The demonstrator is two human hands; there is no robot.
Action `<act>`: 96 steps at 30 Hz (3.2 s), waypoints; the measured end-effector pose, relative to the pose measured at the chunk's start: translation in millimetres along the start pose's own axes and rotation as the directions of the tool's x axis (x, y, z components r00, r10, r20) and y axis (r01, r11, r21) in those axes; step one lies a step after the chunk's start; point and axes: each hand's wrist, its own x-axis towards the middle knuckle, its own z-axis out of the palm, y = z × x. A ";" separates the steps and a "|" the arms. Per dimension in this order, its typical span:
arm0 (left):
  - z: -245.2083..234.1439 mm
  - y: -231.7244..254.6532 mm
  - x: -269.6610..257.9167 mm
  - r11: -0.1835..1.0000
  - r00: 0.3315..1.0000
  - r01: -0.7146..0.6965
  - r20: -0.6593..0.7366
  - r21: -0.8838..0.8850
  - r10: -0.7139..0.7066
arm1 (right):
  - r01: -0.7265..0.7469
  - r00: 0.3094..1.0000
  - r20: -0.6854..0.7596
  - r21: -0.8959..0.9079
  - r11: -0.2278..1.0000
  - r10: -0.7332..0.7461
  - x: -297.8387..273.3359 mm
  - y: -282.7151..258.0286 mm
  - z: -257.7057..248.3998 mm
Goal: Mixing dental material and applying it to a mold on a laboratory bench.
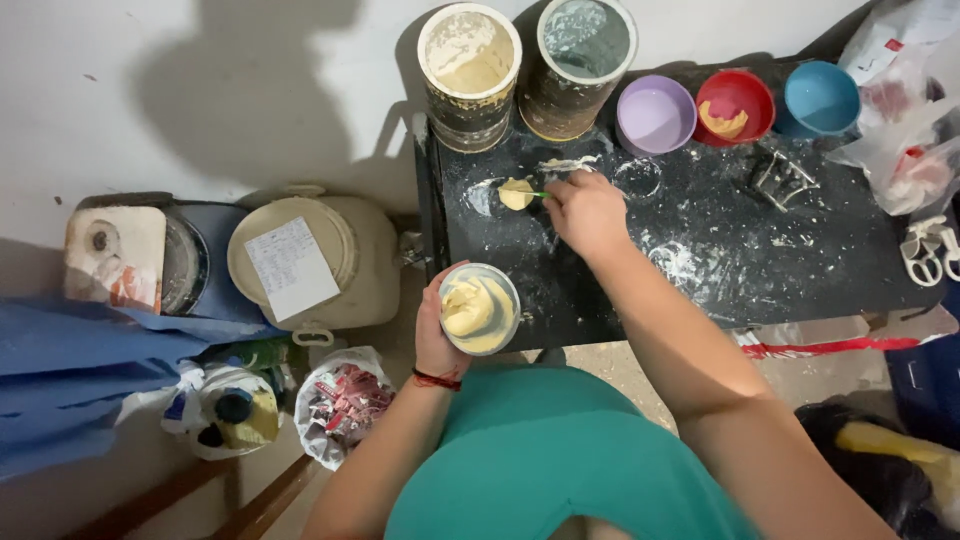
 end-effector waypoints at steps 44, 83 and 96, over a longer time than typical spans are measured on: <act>50.5 -7.2 47.8 0.935 0.947 0.286 -0.086 -0.208 -0.308 | 0.076 0.963 -0.265 0.436 0.897 0.047 -130.8 -12.6 -143.2; 60.3 -2.3 60.7 0.969 0.970 -0.227 -0.108 -0.101 0.216 | -0.707 0.706 0.680 0.691 0.148 0.200 -89.7 -98.9 -180.2; -19.7 -17.2 25.7 0.974 0.941 0.022 -0.324 -0.223 -0.095 | -0.151 0.928 0.344 0.001 0.989 0.141 -9.2 -19.5 -42.7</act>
